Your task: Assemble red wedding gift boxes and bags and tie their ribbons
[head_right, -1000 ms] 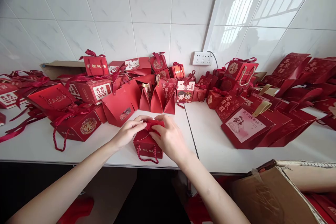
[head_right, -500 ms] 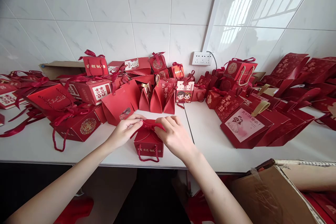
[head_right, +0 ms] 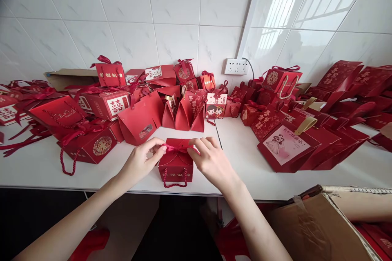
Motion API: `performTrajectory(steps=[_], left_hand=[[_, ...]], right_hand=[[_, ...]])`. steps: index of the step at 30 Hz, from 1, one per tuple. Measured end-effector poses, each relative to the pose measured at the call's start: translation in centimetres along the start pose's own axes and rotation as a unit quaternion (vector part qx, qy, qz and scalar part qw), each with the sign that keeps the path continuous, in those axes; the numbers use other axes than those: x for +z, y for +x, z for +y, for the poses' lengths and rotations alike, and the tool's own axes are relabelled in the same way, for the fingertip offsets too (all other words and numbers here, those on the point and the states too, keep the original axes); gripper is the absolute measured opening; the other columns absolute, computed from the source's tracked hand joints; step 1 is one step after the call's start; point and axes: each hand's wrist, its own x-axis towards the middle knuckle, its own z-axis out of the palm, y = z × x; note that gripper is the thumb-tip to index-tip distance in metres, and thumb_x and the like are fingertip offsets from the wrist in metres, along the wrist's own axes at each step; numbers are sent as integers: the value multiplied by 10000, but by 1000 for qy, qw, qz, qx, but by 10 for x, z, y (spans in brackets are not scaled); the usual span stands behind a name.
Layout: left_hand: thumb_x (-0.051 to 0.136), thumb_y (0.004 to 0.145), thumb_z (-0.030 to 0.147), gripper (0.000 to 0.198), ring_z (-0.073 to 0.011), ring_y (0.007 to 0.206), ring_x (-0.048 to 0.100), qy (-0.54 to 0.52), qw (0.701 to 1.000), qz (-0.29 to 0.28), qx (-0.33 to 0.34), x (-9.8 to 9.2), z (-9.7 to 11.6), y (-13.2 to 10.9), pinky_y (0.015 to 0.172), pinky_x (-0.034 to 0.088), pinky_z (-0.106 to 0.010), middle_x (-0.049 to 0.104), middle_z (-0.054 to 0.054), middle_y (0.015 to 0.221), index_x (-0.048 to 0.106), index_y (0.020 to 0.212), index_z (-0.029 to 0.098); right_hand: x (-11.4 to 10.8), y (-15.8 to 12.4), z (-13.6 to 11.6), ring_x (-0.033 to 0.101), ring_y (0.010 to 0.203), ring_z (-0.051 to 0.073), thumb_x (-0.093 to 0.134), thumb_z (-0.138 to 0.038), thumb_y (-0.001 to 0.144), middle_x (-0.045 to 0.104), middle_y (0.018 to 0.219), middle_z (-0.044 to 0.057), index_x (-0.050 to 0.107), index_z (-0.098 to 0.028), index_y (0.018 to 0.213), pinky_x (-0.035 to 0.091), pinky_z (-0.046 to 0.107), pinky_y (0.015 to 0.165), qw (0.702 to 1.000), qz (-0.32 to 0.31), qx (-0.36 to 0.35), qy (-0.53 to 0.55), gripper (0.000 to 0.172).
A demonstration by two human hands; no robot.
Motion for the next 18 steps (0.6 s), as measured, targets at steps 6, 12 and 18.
performTrajectory(steps=[6,12,18], left_hand=[[428,925,262,177,-122,588,541,119,990,38,66,1,4,-10,591,441,-234,563,26,650,550,808,208],[441,896,221,135,-178,794,670,125,985,52,104,6,2,-9,704,536,-285,685,-48,830,564,844,198],[431,845,209,112,-228,973,670,74,993,24,87,9,-3,-5,788,572,-344,670,-82,894,508,765,209]], right_hand=[[4,-6,-10,601,706,171,457,-173,977,622,943,101,636,-165,907,470,310,659,988,16,119,99,192],[7,2,-27,504,468,127,492,-407,954,565,735,29,521,-208,712,410,269,502,924,-72,313,207,314],[11,12,-32,495,545,142,537,-468,886,561,672,-1,470,-216,688,379,262,548,846,-119,425,300,327]])
